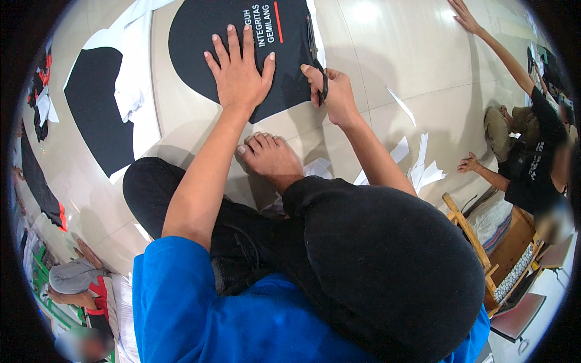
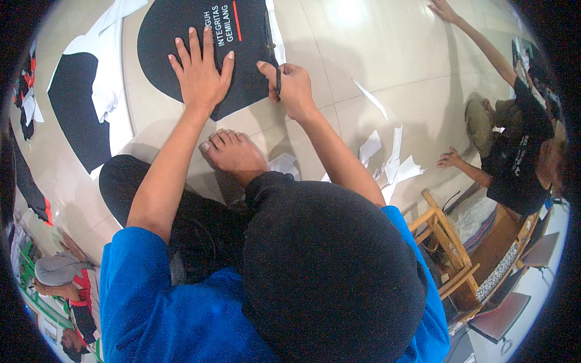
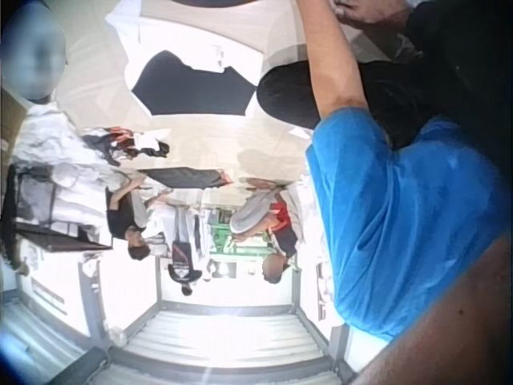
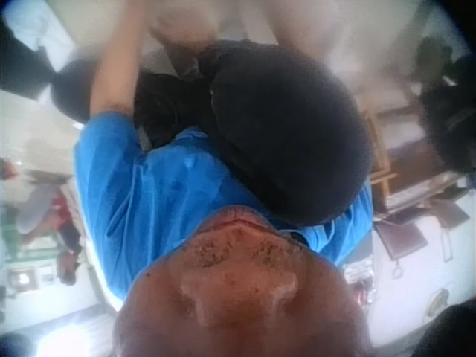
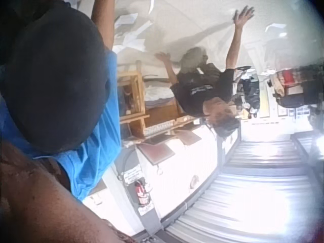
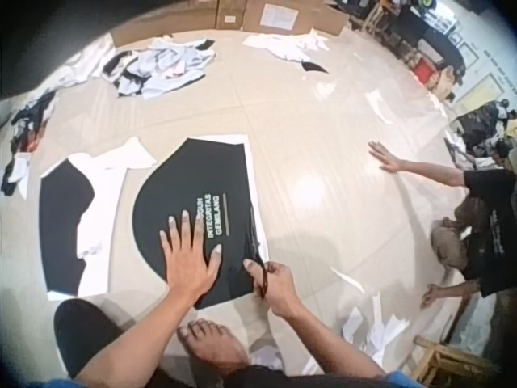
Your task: The person sits on the floor and uses shears to cut a black fabric piece along the edge of a white paper template. They trim the excess fabric around the template's perimeter and then remove the template to reveal the cut shape.
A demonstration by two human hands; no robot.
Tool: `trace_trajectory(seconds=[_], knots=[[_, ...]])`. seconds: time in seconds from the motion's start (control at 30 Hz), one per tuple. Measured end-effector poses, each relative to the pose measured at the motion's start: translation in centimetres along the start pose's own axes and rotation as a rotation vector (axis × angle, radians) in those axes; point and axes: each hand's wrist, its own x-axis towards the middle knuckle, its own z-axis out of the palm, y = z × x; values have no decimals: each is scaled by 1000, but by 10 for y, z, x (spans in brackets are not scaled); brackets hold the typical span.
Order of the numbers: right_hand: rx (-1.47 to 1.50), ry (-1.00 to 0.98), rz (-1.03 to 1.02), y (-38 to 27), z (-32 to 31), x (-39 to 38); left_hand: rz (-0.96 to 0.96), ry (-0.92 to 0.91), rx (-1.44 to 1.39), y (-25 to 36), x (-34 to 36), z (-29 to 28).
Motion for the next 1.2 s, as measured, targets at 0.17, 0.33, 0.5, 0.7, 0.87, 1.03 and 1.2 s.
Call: trace_trajectory(seconds=[0.17,0.33,0.5,0.7,0.87,1.03,1.2], knots=[[19,9,25,-5,4,9,-3,0,-8,1,0,-3],[26,15,34,-5,6,11,-14,-23,0,3,1,-5],[28,12,20,-2,7,13,-16,-18,9,2,0,-3],[7,14,12,-3,6,12,-22,-23,-3,3,0,-4],[6,21,52,-15,9,13,-19,-13,11,2,0,-4],[9,23,62,-17,11,21,-29,-56,19,3,1,-7],[20,1,58,-16,11,25,-9,-27,6,2,-1,-6]])
